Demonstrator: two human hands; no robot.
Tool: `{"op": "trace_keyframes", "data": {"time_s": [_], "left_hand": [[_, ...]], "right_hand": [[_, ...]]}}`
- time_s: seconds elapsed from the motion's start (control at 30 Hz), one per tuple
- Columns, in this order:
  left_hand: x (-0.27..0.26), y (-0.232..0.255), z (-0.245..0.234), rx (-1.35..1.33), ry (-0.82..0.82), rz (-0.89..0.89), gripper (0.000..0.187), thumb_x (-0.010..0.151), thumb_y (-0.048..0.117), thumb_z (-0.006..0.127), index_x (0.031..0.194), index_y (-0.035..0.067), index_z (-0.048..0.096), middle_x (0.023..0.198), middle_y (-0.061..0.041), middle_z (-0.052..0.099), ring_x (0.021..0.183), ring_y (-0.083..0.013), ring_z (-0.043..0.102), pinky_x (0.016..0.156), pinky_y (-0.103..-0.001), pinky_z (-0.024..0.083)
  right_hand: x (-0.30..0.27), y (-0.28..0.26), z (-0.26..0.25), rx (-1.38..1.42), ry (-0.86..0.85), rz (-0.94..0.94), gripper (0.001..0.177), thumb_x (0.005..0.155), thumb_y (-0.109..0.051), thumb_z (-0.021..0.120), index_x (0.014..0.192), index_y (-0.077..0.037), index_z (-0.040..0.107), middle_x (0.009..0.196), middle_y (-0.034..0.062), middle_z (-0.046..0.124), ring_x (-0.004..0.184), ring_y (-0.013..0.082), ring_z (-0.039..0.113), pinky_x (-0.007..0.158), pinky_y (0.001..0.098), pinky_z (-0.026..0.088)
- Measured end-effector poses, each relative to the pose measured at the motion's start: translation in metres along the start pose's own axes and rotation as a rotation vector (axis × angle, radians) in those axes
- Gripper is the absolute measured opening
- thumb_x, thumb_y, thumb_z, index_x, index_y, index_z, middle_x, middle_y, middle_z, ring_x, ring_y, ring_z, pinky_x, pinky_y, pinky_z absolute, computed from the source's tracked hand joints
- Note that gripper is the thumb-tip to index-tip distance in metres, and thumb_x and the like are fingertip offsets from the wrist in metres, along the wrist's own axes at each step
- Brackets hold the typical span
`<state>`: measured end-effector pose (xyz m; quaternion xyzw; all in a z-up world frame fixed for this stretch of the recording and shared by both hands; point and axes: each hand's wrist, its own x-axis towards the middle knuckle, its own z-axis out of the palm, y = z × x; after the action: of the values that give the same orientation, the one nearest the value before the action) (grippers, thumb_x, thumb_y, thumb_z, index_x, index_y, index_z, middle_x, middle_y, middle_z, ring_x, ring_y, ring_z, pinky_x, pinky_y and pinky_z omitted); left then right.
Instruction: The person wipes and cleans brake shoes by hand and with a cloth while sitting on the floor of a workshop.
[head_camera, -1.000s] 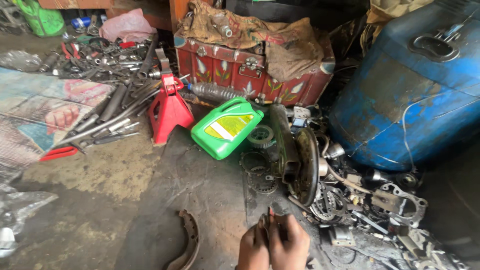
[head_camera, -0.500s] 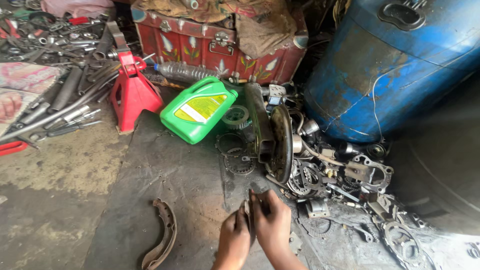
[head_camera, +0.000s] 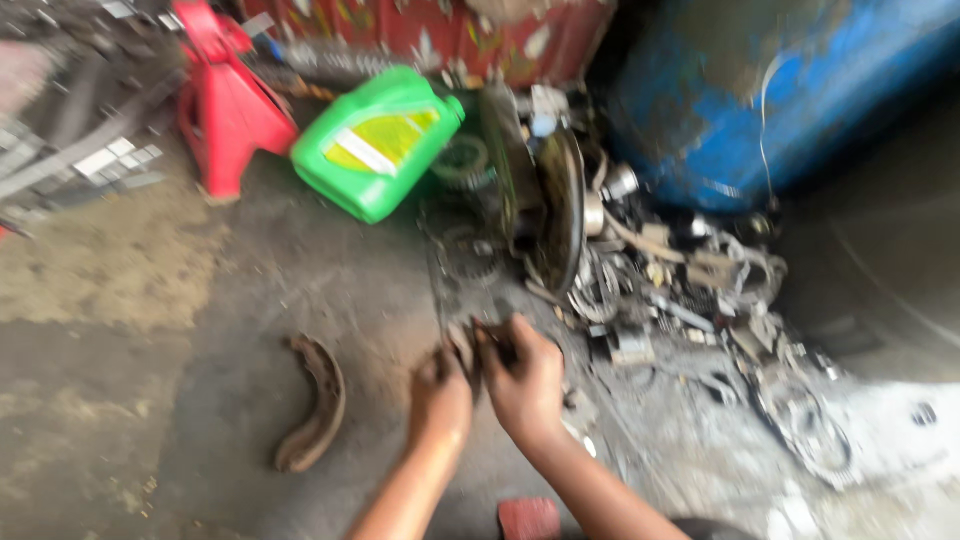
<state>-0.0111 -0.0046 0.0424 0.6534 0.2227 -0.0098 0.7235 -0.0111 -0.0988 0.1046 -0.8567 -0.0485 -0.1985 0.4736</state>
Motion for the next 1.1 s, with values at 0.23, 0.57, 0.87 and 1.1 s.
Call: {"op": "trace_keyframes", "data": {"time_s": [0.23,0.57,0.87,1.1], "left_hand": [[0.006,0.011,-0.012,0.025,0.105,0.175,0.047,0.108,0.032,0.039,0.096,0.001,0.071,0.087,-0.006,0.074,0.075,-0.0138,0.067,0.065,-0.029,0.051],[-0.009,0.017,0.001,-0.262,-0.026,-0.115,0.039,0.107,0.03,0.039,0.112,0.006,0.069,0.102,-0.002,0.071,0.088,-0.0103,0.065,0.077,-0.027,0.052],[-0.013,0.009,0.012,-0.34,-0.027,-0.134,0.038,0.109,0.036,0.044,0.113,0.008,0.069,0.102,0.003,0.07,0.089,-0.0088,0.063,0.077,-0.027,0.051],[-0.008,-0.011,0.012,-0.186,-0.054,-0.104,0.043,0.107,0.038,0.043,0.118,0.006,0.071,0.104,0.002,0.071,0.088,-0.0092,0.063,0.076,-0.027,0.052]], "right_hand": [[-0.016,0.001,-0.007,-0.005,-0.082,0.0,0.011,0.09,-0.012,0.076,0.086,-0.004,0.068,0.07,0.0134,0.07,0.054,0.024,0.066,0.053,0.036,0.05],[-0.013,0.004,-0.011,0.015,-0.041,-0.032,0.014,0.09,-0.013,0.073,0.087,-0.006,0.062,0.075,0.0148,0.069,0.063,0.0305,0.069,0.058,0.0399,0.052],[0.0,0.017,-0.026,-0.073,-0.183,0.031,0.016,0.088,-0.018,0.074,0.089,-0.006,0.063,0.076,0.0163,0.069,0.071,0.0361,0.069,0.063,0.0432,0.052],[-0.007,0.041,-0.018,0.088,-0.157,0.057,0.016,0.089,-0.014,0.071,0.091,-0.004,0.059,0.081,0.0132,0.073,0.072,0.0266,0.073,0.066,0.0366,0.056]]}}
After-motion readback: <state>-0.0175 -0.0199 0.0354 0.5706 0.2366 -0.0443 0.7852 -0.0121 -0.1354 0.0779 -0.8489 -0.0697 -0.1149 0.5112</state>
